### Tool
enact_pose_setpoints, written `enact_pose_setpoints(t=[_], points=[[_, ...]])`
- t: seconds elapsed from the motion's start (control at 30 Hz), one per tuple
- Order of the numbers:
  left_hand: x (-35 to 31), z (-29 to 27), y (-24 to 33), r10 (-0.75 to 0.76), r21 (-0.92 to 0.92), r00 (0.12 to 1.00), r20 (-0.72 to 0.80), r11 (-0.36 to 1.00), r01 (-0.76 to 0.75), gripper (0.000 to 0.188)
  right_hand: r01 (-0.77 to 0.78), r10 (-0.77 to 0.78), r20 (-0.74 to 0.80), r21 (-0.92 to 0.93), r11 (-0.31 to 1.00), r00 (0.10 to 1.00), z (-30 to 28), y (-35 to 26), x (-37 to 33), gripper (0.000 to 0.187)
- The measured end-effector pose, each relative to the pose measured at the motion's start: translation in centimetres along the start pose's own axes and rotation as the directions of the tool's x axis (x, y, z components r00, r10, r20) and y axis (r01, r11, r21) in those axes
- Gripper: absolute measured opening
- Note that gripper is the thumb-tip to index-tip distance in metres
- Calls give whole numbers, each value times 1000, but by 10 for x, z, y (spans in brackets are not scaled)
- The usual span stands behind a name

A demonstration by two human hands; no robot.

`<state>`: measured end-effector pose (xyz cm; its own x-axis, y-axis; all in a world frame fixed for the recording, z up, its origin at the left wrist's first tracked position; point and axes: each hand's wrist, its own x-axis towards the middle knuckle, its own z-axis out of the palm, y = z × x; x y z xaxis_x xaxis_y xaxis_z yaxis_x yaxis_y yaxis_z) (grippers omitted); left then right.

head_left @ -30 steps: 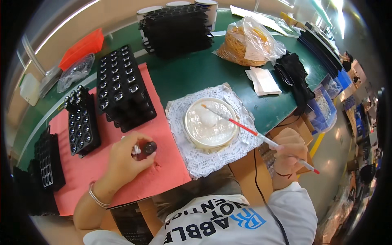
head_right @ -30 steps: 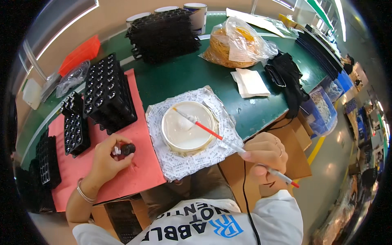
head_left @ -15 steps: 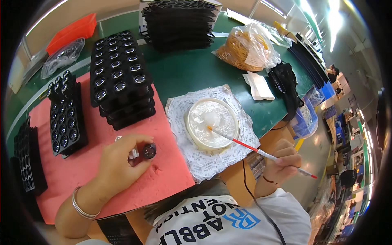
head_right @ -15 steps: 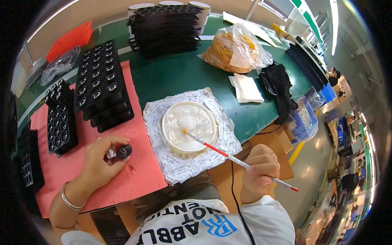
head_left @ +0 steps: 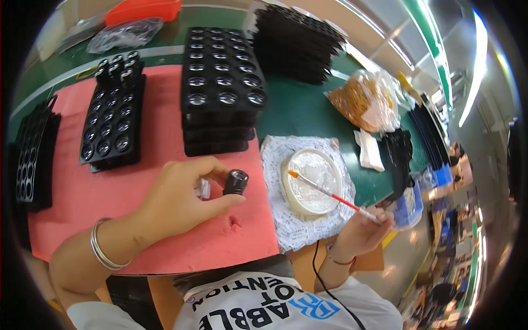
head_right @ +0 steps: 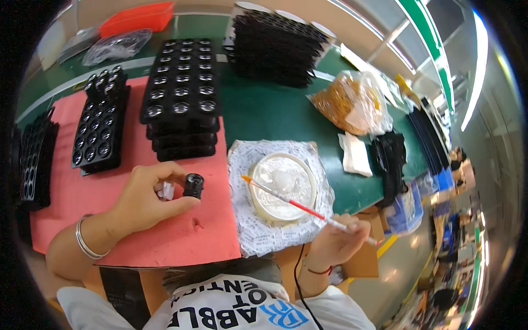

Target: Apply a coating substance to small cylindrical lighting components using a brush and organize them into a tray.

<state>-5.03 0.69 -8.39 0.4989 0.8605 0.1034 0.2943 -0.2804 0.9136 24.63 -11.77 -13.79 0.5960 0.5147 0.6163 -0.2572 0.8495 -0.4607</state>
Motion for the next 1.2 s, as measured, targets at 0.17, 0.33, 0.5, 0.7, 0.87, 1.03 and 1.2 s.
enact_pose_setpoints(t=[0.17, 0.33, 0.5, 0.7, 0.87, 1.03, 1.2], points=[[-1, -4, -3, 88, -19, 996, 19, 996, -88, 27, -9, 20, 80, -145, 989, 997, 8, -1, -9, 19], [0, -5, -3, 46, -22, 997, 59, 999, -44, 28, 69, -51, 62, -347, 935, 997, 16, 3, -21, 30], [0, -4, -3, 53, -21, 997, 62, 998, -52, 28, 105, -49, 135, -444, 890, 990, 23, 5, -18, 30], [0, -4, -4, 68, -57, 996, 60, 996, -65, 28, 82, 23, 229, -440, 894, 973, 24, 0, -17, 25], [-1, -6, -4, 50, -69, 998, 32, 997, -48, 29, 29, 83, 259, -401, 916, 962, 27, 0, -17, 21], [0, -3, -10, 76, -156, 997, 19, 985, -72, 30, 53, 75, 283, -421, 905, 956, 29, 0, -16, 20], [-1, -3, -9, 46, -231, 997, 55, 972, -32, 27, 121, -30, 191, -485, 866, 981, 29, 6, -18, 25]])
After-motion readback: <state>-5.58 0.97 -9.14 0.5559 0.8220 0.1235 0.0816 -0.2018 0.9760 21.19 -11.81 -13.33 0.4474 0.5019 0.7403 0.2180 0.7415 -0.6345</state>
